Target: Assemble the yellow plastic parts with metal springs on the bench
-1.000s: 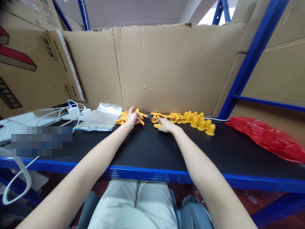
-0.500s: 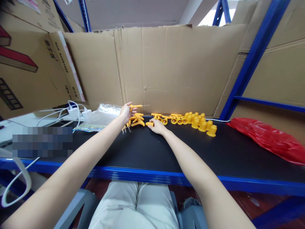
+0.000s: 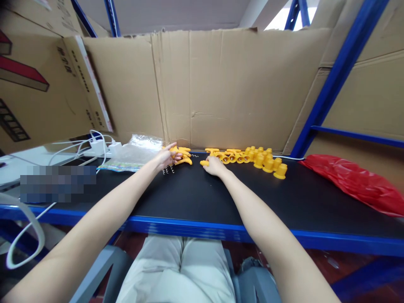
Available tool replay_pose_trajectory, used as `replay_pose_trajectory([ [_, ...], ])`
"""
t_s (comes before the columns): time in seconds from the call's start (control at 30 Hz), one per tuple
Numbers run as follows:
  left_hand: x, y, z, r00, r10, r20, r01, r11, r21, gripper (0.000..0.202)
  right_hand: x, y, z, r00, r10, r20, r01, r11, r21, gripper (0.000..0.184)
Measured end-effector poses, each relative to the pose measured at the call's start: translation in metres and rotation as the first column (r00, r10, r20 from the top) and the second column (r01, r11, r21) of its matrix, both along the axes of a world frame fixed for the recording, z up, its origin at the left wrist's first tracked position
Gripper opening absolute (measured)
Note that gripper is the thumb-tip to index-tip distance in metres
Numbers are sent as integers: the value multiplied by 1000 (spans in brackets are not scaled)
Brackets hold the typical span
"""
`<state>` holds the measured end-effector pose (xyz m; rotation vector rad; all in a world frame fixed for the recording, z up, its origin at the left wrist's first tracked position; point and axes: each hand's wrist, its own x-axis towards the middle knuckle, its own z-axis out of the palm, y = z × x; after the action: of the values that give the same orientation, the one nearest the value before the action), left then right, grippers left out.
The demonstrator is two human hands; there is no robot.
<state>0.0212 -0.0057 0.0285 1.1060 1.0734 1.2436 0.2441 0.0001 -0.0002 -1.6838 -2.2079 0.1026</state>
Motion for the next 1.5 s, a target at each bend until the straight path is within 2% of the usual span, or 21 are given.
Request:
replay_pose_trajectory([
  [0.17,-7,3,-4,997,-58,-56,58,998,-2,58,16,-5,13,997,-62,53,62,998,-6,24],
  [0.37,-9,7,-7,989,-132,-73,135,990,28,60,27,4,9,989,84,-126,-74,994,77,23],
  [0.5,-9,6,-6,986,-163,-32,164,986,42,60,25,4,8,971,131,-199,-108,987,122,26],
  [0.9,-5,2,-4,975,-223,-1,223,972,79,58,23,3,8,963,164,-216,-135,981,143,25],
  [1.13,3,-4,-5,968,-245,-57,248,967,53,58,16,-3,14,939,252,-233,-226,965,133,26],
  [1.23,8,-10,-3,955,-268,-127,277,959,58,61,15,-5,17,939,260,-224,-233,962,141,27],
  [1.33,10,-15,-1,918,-278,-284,310,948,75,64,16,-5,19,939,263,-222,-231,960,158,29],
  [1.43,8,-16,-1,821,-249,-513,350,930,109,63,19,-5,20,924,294,-245,-261,952,159,30],
  [1.5,6,-16,-2,731,-173,-660,359,920,157,56,19,-6,21,909,312,-277,-283,949,141,31],
])
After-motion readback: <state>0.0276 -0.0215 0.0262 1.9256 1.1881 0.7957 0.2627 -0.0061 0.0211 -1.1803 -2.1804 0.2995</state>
